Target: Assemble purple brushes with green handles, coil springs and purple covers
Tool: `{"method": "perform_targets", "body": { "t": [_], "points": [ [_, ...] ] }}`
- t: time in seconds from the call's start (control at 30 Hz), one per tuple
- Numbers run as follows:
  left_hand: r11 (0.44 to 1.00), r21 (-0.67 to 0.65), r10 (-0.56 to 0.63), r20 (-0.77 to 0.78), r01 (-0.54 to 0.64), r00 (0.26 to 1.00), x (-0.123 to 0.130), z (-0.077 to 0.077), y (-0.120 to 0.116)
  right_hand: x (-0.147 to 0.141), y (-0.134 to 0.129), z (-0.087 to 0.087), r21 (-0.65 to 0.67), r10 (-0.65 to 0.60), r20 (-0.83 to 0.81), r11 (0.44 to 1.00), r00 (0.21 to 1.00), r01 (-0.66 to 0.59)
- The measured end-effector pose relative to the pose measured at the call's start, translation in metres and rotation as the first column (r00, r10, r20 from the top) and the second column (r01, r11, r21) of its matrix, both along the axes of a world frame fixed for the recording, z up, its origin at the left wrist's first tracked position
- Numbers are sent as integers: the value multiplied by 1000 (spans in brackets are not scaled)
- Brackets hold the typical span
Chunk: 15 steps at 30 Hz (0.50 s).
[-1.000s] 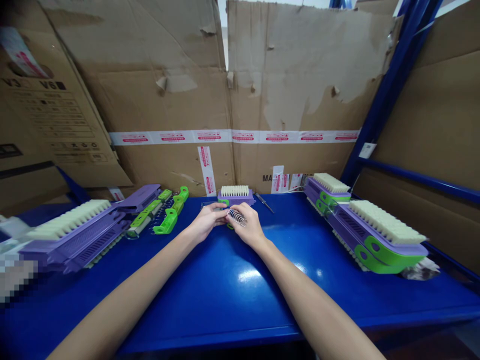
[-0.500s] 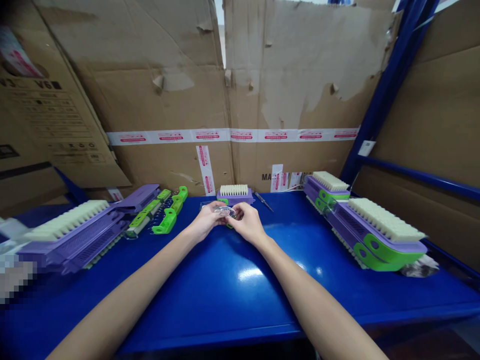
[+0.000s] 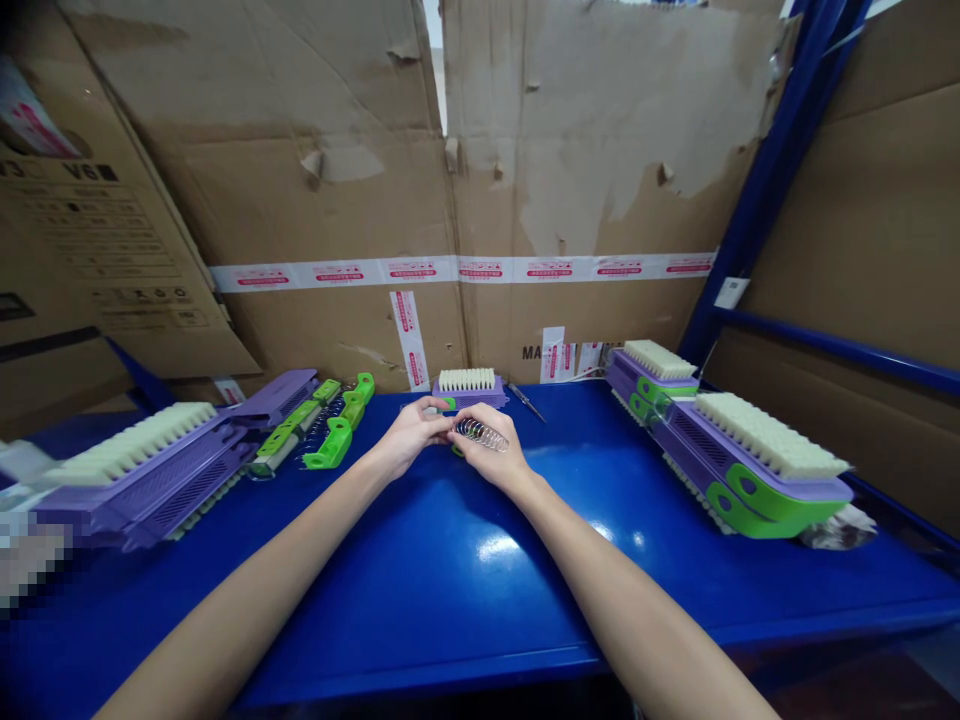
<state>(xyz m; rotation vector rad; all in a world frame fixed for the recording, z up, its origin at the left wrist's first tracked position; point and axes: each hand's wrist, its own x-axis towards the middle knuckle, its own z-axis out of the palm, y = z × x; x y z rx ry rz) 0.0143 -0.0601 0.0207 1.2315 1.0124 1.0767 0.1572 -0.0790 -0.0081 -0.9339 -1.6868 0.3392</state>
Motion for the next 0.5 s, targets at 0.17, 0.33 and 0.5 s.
{"method": "perform_targets", "body": {
  "t": [0.17, 0.33, 0.5],
  "points": [
    [997, -45, 58, 69, -55, 996, 2, 3, 1, 0, -1, 2, 115, -63, 63, 992, 996, 56],
    [997, -69, 28, 107, -20, 994, 0, 1, 0, 3, -1, 1, 141, -73, 135, 988, 988, 54],
    [993, 99, 76, -175, -59, 982, -4, -6, 3, 9, 1, 4, 60, -119, 16, 991, 993, 118]
  ]
}}
